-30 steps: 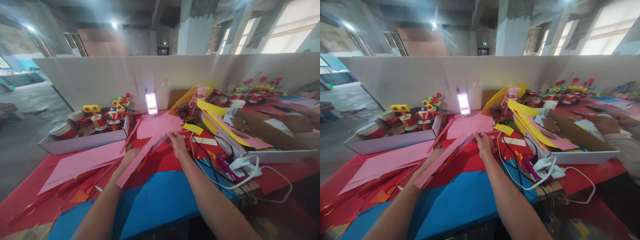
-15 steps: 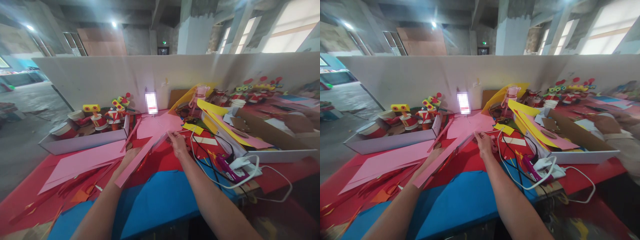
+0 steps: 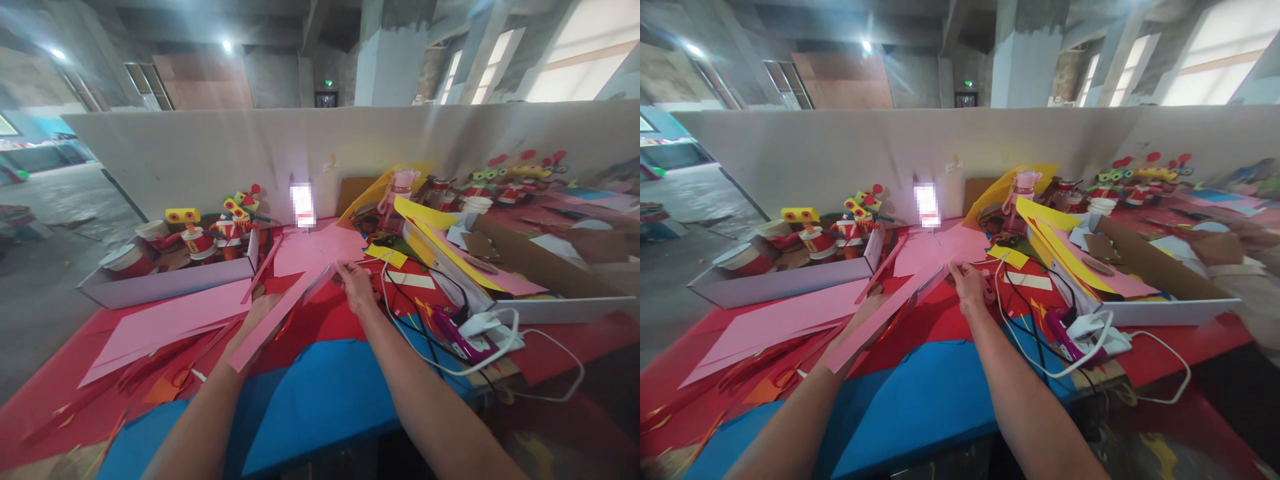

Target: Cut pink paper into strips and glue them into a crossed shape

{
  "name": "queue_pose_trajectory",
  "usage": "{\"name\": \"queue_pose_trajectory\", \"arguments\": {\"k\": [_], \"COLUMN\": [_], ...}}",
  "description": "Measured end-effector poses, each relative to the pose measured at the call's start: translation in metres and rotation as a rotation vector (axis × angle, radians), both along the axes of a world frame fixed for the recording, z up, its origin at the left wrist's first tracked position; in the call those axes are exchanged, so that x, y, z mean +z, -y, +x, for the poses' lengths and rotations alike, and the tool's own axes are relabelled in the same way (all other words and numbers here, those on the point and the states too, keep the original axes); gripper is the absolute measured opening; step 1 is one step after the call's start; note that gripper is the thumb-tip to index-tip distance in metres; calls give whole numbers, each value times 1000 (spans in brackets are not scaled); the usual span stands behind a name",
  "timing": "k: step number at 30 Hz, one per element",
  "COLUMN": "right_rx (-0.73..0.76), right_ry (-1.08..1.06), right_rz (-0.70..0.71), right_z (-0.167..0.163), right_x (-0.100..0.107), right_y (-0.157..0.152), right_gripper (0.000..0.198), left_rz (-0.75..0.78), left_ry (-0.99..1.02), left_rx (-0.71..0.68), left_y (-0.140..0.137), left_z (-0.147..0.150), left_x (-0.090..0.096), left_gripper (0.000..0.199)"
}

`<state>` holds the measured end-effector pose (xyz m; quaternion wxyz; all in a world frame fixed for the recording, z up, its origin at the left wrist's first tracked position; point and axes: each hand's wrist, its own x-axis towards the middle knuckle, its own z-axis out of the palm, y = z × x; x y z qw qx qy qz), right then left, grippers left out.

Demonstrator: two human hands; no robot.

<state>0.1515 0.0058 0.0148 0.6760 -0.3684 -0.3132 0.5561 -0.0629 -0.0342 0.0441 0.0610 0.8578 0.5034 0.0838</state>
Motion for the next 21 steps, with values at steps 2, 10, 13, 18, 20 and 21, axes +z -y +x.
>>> {"name": "queue_pose_trajectory", "arguments": {"k": [2, 10, 13, 18, 20, 21], "right_rx": [8, -13, -14, 5, 14, 19], "right_ry": [0, 26, 74, 126, 121, 114], "right_rz": [-1, 15, 13, 23, 28, 31], "right_z": [1, 7, 5, 0, -2, -2], "right_x": [0, 3, 3, 1, 1, 1], "right_y": [-1, 0, 1, 2, 3, 4], "right_gripper": [44, 42, 41, 40, 39, 39], "left_rz": [-16, -19, 13, 38, 44, 46], "left_ry": [-72, -129, -130, -205, -216, -215], "left_rx": [45, 107, 87, 94, 97, 95], "left_y": [-4, -19, -18, -8, -5, -4], "left_z": [1, -3, -3, 3, 5, 6], "left_x": [-1, -13, -14, -5, -3, -2], "left_gripper": [26, 47, 44, 35, 34, 34]}}
